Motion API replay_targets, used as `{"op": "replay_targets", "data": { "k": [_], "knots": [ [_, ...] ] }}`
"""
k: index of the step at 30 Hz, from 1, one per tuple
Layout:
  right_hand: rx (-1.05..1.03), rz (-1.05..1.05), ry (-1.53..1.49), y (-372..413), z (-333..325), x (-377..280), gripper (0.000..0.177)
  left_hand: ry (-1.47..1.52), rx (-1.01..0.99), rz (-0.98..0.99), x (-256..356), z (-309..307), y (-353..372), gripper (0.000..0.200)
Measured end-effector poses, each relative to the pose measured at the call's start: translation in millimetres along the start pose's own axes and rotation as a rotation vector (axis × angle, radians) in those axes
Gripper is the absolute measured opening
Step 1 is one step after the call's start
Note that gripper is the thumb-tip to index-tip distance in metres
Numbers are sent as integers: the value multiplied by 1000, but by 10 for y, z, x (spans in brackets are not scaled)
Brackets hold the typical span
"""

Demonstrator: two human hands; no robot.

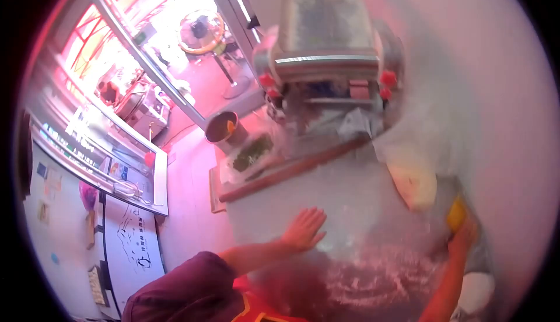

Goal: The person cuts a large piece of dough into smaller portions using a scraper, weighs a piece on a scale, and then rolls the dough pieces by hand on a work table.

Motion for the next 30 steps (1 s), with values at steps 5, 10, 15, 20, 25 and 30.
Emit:
{"op": "replay_targets", "data": {
  "k": [5,10,15,20,25,30],
  "knots": [
    [-85,-38,-194,-203,24,155,60,39,-6,6,17,-205,23,54],
    [20,126,-213,-258,-668,-65,45,29,12,22,-8,-244,55,52],
    [89,260,-576,44,-1173,-192,44,12,49,20,-36,-137,66,52],
    [-27,246,-875,510,-1798,-771,47,54,85,40,-34,-202,116,53],
    [-69,120,-547,565,-2471,-775,41,109,79,8,-95,-104,96,55],
    [-143,200,-496,912,-2986,-636,27,44,81,113,-145,238,239,67]
  ]
}}
Point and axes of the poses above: each hand's wrist, its own y-axis away from the middle knuckle, its own z-axis out of the palm, x = y × z, the point moved 7 cm from there along -y, towards the middle knuckle, and after that the axes turned 12 degrees about -z, right-handed, at the moved point
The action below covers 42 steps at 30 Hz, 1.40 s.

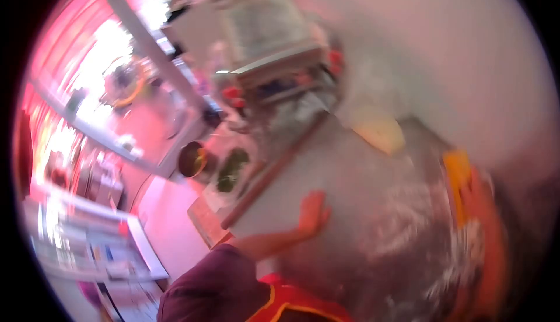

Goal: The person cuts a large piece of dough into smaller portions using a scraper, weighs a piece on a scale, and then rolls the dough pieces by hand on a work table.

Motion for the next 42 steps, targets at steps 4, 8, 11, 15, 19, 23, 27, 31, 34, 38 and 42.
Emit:
{"op": "replay_targets", "data": {
  "k": [4,8,11,15,19,23,27,31,34,38,42],
  "knots": [
    [-111,75,129,183,-209,-485,30,102,-350,241,154,-557,-803,75],
    [-202,170,85,392,149,-545,38,12,-478,408,470,-1080,-2089,75],
    [-50,289,-114,481,476,-753,41,-131,-282,407,783,-801,-2615,79],
    [396,351,-516,515,1238,-415,46,13,-326,166,1072,-225,-3130,85],
    [736,521,-1245,251,1892,-247,49,-137,-317,85,1108,364,-3662,52],
    [757,603,-1387,-16,2195,-98,50,-89,-284,92,1076,777,-4470,26],
    [733,580,-1425,-300,2249,51,51,985,-211,-327,1236,-122,-4996,26],
    [766,585,-1387,-425,2220,159,59,876,42,175,1484,48,-5027,45],
    [763,633,-1386,-508,2166,232,65,517,-79,490,1626,312,-4598,57],
    [761,612,-1368,-574,2284,501,74,799,-94,363,1437,-127,-3913,59],
    [543,674,-1209,-1115,2261,524,77,726,51,158,872,52,-2891,62]
  ]
}}
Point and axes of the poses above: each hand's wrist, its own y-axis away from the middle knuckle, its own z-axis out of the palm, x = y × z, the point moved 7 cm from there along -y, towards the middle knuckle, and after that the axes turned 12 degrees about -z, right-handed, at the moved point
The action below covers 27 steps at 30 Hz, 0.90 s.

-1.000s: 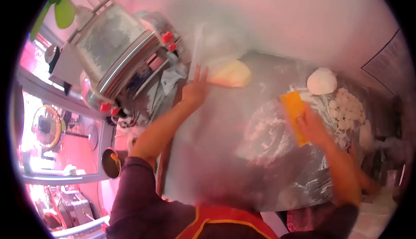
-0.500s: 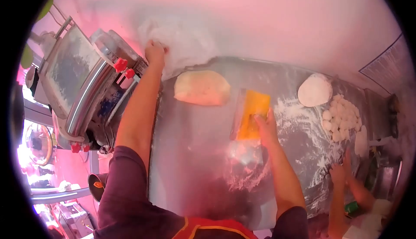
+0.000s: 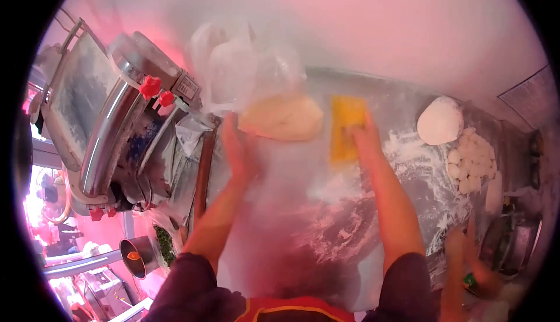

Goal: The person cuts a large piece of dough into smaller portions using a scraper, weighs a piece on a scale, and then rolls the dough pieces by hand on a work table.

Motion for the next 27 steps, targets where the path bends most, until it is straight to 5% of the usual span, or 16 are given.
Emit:
{"op": "replay_targets", "data": {
  "k": [9,15,18,24,27],
  "knots": [
    [-293,-12,51,-795,542,-173,76,-52,-229,-290,-475,352,41,73],
    [-713,86,72,-852,1385,135,61,34,-224,-305,-415,313,35,69],
    [-639,-50,53,-521,1631,44,55,210,-127,-328,-448,277,32,69],
    [-403,-529,406,474,1599,-278,70,1039,-324,-721,-835,274,58,65],
    [-631,-227,553,1083,1553,-646,76,1117,-450,-786,-603,-76,248,64]
  ]
}}
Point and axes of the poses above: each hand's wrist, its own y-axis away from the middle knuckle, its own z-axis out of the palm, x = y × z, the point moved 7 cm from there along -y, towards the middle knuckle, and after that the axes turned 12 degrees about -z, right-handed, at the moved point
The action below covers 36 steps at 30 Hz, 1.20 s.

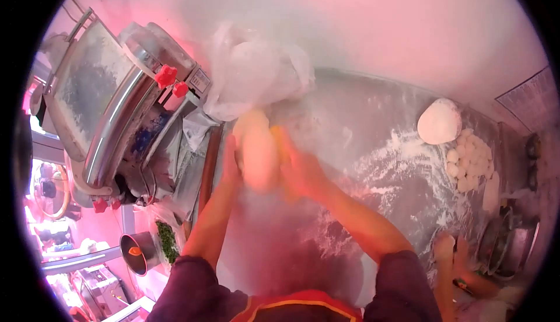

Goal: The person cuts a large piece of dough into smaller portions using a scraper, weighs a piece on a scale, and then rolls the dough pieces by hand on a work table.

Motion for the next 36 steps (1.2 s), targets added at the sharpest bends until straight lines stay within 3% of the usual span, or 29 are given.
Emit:
{"op": "replay_targets", "data": {
  "k": [1,3,5,7,8,9,12,14,16,19,22,24,27,30,33,36],
  "knots": [
    [-72,29,8,149,15,-144,77,-83,4,4,27,8,172,64],
    [-110,-123,69,304,-81,-232,77,-535,118,154,102,-12,462,65],
    [-88,-335,192,343,-238,52,77,-589,152,88,17,-66,472,67],
    [25,-123,-64,358,-570,329,75,-744,211,70,-12,-36,472,70],
    [109,208,-388,435,-691,558,75,-868,256,91,7,34,438,71],
    [167,178,-416,413,-797,633,74,-989,304,110,36,75,375,72],
    [283,31,-424,149,-906,959,73,-1448,206,626,339,440,-26,79],
    [268,-145,-323,-266,-928,1074,73,-1449,82,528,555,707,-477,79],
    [340,79,-273,-654,-1085,968,77,-1322,131,588,907,844,-755,74],
    [443,-65,-269,-959,-1352,1013,77,-1128,205,683,1303,897,-1018,67],
    [400,-143,-124,-845,-1281,1449,77,-991,53,466,996,625,-832,53],
    [408,-113,-257,-765,-1188,1509,77,-1120,152,122,768,354,-650,40],
    [332,-53,-331,-836,-1075,1097,77,-1335,326,508,449,73,-653,35],
    [274,-33,-253,-1028,-974,1009,70,-1062,242,430,356,8,-798,35],
    [94,74,-273,-1258,-716,926,60,-1129,305,604,375,53,-705,35],
    [0,43,-262,-1446,-477,781,47,-892,314,422,343,-153,-790,38]
  ]
}}
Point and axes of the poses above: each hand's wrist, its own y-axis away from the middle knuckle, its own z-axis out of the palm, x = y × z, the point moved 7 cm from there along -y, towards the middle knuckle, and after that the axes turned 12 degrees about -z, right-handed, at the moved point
